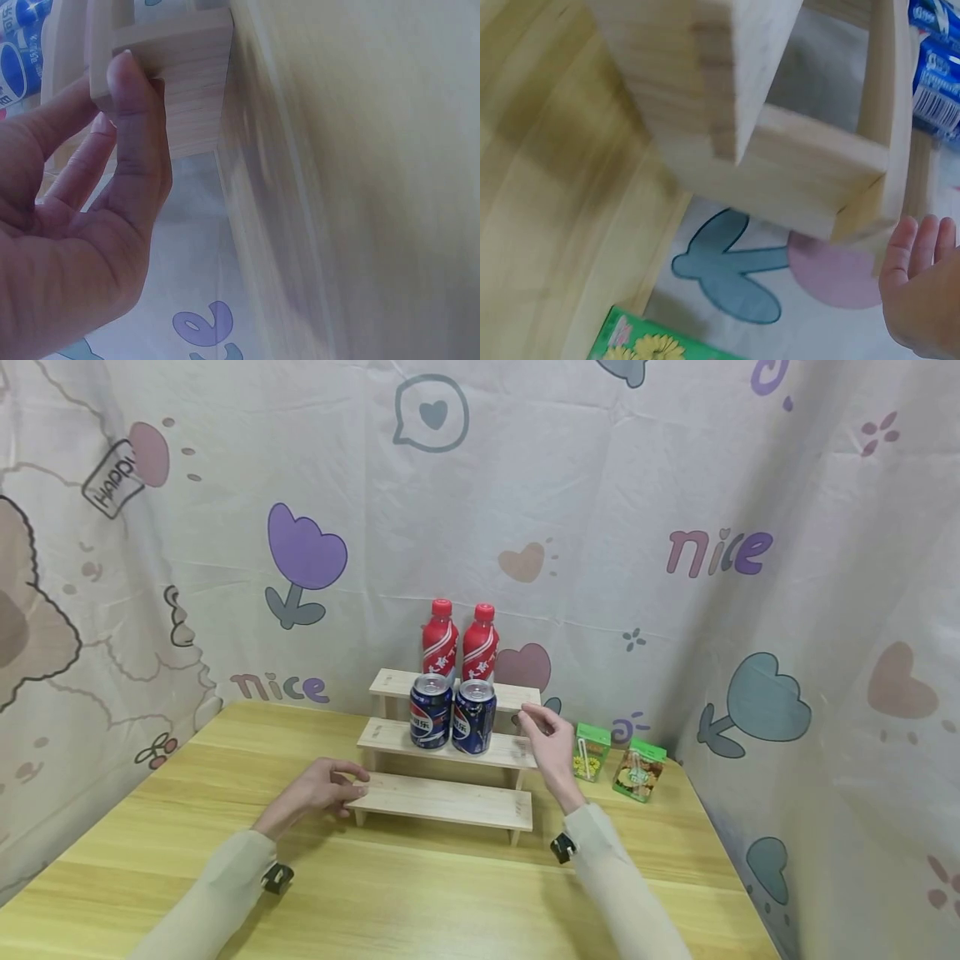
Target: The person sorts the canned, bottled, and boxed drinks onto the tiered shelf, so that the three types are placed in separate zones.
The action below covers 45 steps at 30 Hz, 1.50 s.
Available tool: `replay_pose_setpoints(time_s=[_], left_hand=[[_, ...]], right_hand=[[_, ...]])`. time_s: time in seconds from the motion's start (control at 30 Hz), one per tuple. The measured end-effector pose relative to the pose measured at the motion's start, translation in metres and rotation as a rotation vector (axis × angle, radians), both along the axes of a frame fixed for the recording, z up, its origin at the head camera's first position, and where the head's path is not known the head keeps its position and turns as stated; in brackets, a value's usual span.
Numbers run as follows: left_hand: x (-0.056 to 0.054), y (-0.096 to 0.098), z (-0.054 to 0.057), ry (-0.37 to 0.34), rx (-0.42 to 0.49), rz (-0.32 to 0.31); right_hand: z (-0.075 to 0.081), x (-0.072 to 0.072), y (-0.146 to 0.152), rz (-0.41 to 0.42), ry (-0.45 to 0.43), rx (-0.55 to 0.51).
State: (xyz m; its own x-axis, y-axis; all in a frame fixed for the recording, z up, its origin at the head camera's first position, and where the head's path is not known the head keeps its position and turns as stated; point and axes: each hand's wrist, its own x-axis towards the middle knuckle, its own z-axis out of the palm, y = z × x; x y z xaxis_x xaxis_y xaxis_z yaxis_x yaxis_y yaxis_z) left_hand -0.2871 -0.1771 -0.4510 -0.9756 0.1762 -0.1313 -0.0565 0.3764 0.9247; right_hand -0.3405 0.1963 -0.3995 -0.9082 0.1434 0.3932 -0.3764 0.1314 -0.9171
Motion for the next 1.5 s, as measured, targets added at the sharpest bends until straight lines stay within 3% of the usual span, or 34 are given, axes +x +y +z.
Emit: replay_pose_setpoints(time_s=[0.83,1.1,1.5], left_hand=[[-0.002,0.004,-0.001,0.022,0.045,0.010],[-0.002,0.002,-0.004,0.021,0.038,0.017],[-0.001,0.001,-0.005,0.017,0.034,0.026]], right_hand=[[-0.020,-0.005,0.092,-0.324,-0.196,0.149],[-0.024,-0.012,0.106,-0.309,-0.253,0.246],[-0.034,-0.018,0.116,-0.187,-0.320,0.272]])
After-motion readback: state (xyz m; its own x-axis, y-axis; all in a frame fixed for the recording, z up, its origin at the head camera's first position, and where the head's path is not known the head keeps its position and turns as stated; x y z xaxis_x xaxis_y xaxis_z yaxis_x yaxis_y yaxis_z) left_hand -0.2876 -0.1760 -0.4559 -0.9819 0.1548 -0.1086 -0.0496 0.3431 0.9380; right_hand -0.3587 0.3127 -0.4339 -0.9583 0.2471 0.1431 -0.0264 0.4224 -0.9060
